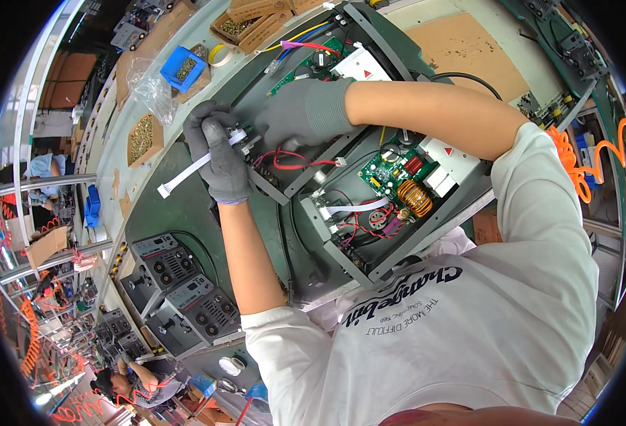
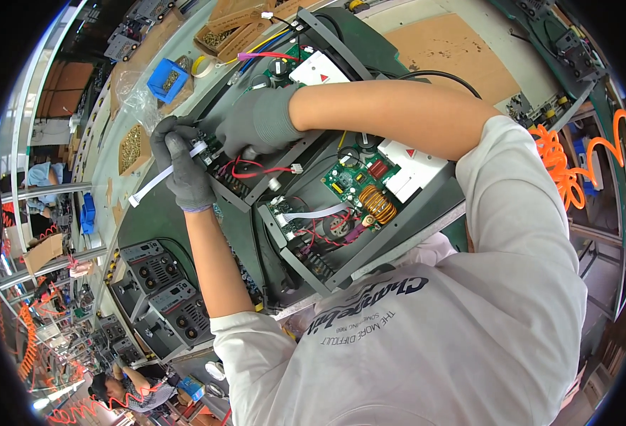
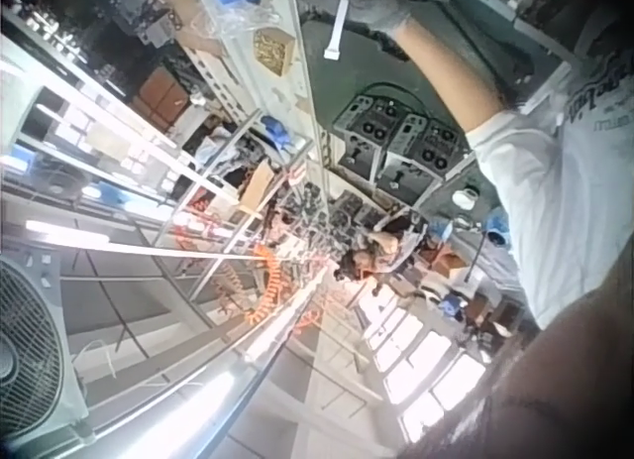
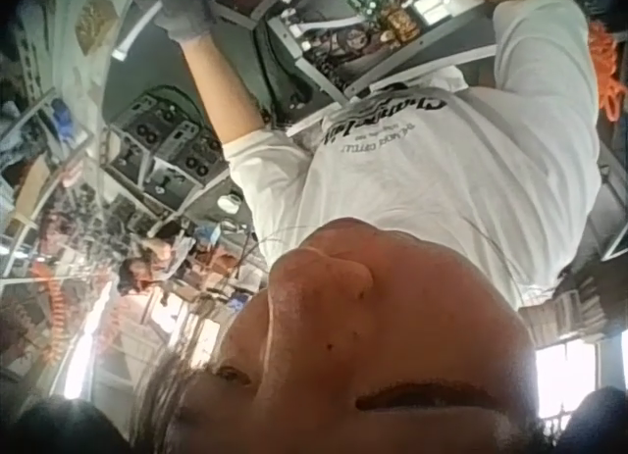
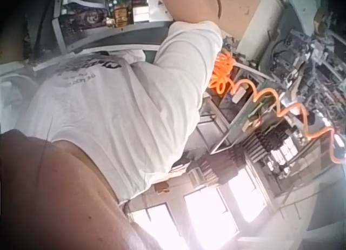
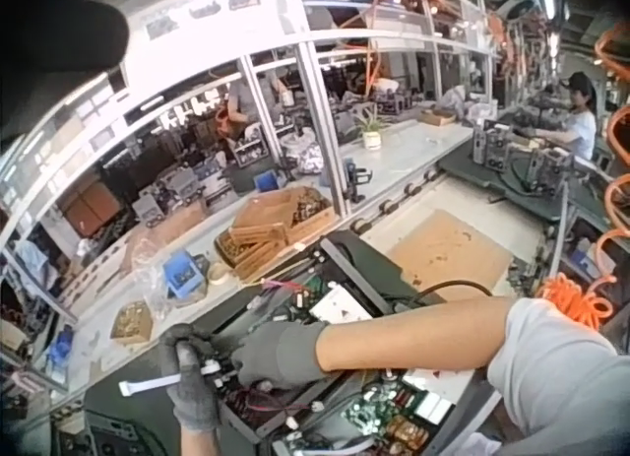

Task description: Assembling the internal components, circuit boards, and wiring of a welding machine.

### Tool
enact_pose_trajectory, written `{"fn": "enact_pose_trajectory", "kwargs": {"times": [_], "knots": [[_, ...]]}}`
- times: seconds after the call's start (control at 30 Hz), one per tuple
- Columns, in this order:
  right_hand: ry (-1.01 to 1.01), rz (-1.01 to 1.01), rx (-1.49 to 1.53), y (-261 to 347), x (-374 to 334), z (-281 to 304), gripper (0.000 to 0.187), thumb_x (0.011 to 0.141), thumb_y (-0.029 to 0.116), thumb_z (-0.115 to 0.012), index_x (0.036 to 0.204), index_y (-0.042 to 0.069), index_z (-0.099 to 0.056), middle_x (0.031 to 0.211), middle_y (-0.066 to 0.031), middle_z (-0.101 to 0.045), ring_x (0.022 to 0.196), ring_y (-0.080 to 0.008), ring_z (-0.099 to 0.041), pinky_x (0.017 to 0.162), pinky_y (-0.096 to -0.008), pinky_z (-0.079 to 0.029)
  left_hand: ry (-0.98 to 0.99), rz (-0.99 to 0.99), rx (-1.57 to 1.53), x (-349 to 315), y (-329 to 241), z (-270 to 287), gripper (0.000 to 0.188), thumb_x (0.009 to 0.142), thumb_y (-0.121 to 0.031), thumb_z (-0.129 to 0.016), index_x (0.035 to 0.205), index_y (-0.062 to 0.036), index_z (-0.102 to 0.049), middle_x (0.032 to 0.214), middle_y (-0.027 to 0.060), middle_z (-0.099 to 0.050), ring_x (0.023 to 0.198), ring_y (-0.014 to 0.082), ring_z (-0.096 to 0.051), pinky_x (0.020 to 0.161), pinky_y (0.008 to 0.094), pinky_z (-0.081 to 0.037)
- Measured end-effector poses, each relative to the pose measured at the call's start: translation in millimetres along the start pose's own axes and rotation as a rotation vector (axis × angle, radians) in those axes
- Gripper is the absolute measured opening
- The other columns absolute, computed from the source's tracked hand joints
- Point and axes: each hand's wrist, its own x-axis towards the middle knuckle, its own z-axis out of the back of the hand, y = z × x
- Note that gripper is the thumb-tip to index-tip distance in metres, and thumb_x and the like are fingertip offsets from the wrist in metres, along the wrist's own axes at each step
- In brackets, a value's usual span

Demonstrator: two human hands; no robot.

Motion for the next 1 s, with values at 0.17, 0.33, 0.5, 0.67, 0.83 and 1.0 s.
{"fn": "enact_pose_trajectory", "kwargs": {"times": [0.17, 0.33, 0.5, 0.67, 0.83, 1.0], "knots": [[-0.042, -0.052, 0.336, -10.3, -6.5, 9.7, 0.018, 0.092, 0.025, -0.066, 0.102, 0.01, -0.07, 0.098, -0.0094, -0.068, 0.096, -0.0291, -0.066, 0.082, -0.0415, -0.053, 0.16, 0.139, 0.191, 3.6, -15.3, 17.1, 0.037, 0.107, -0.032, -0.051, 0.122, 0.0012, -0.057, 0.097, 0.0081, -0.063, 0.089, 0.014, -0.056, 0.082, 0.03, -0.047], [-0.277, 0.093, 1.0, -5.6, -12.7, 27.9, 0.03, 0.099, 0.028, -0.061, 0.119, 0.005, -0.064, 0.09, -0.0075, -0.068, 0.085, -0.02, -0.067, 0.081, -0.0367, -0.053, 0.163, 0.133, 0.052, 2.0, -15.2, 12.9, 0.032, 0.107, -0.03, -0.05, 0.118, -0.002, -0.061, 0.097, 0.0046, -0.063, 0.065, 0.0049, -0.049, 0.057, 0.0206, -0.038], [-0.273, -0.355, 0.013, -2.7, -9.0, 21.1, 0.035, 0.095, 0.035, -0.063, 0.117, 0.007, -0.061, 0.088, -0.0148, -0.071, 0.08, -0.0334, -0.071, 0.072, -0.0446, -0.056, 0.069, -0.001, 0.114, -3.4, -7.9, 1.7, 0.058, 0.097, -0.054, -0.062, 0.118, 0.0001, -0.059, 0.094, 0.0042, -0.061, 0.086, 0.0137, -0.057, 0.08, 0.0294, -0.047], [-0.044, -0.497, -0.169, 13.3, 5.6, 12.6, 0.03, 0.091, 0.028, -0.064, 0.112, 0.007, -0.065, 0.091, -0.0172, -0.072, 0.085, -0.0374, -0.071, 0.071, -0.0469, -0.057, 0.129, 0.067, 0.185, -5.6, -3.8, 3.4, 0.035, 0.085, -0.034, -0.074, 0.103, -0.0049, -0.067, 0.108, 0.0088, -0.062, 0.099, 0.0215, -0.058, 0.089, 0.0353, -0.045], [-0.133, -0.487, -0.14, 19.7, 4.6, 9.8, 0.029, 0.089, 0.027, -0.066, 0.115, 0.012, -0.066, 0.092, -0.0137, -0.072, 0.086, -0.0344, -0.072, 0.074, -0.0463, -0.057, 0.138, -0.069, 0.454, -1.2, -17.0, -6.8, 0.02, 0.082, -0.024, -0.075, 0.087, -0.0061, -0.069, 0.098, 0.0106, -0.065, 0.111, 0.033, -0.056, 0.1, 0.0437, -0.042], [-0.317, -0.45, -0.097, 11.9, 4.2, -0.1, 0.027, 0.087, 0.031, -0.069, 0.111, 0.019, -0.069, 0.091, -0.0098, -0.071, 0.087, -0.0324, -0.071, 0.075, -0.0455, -0.056, 0.137, -0.107, 0.353, -3.8, -8.9, 0.4, 0.02, 0.086, -0.022, -0.073, 0.092, -0.0045, -0.068, 0.099, 0.0101, -0.066, 0.108, 0.0289, -0.058, 0.099, 0.0421, -0.043]]}}
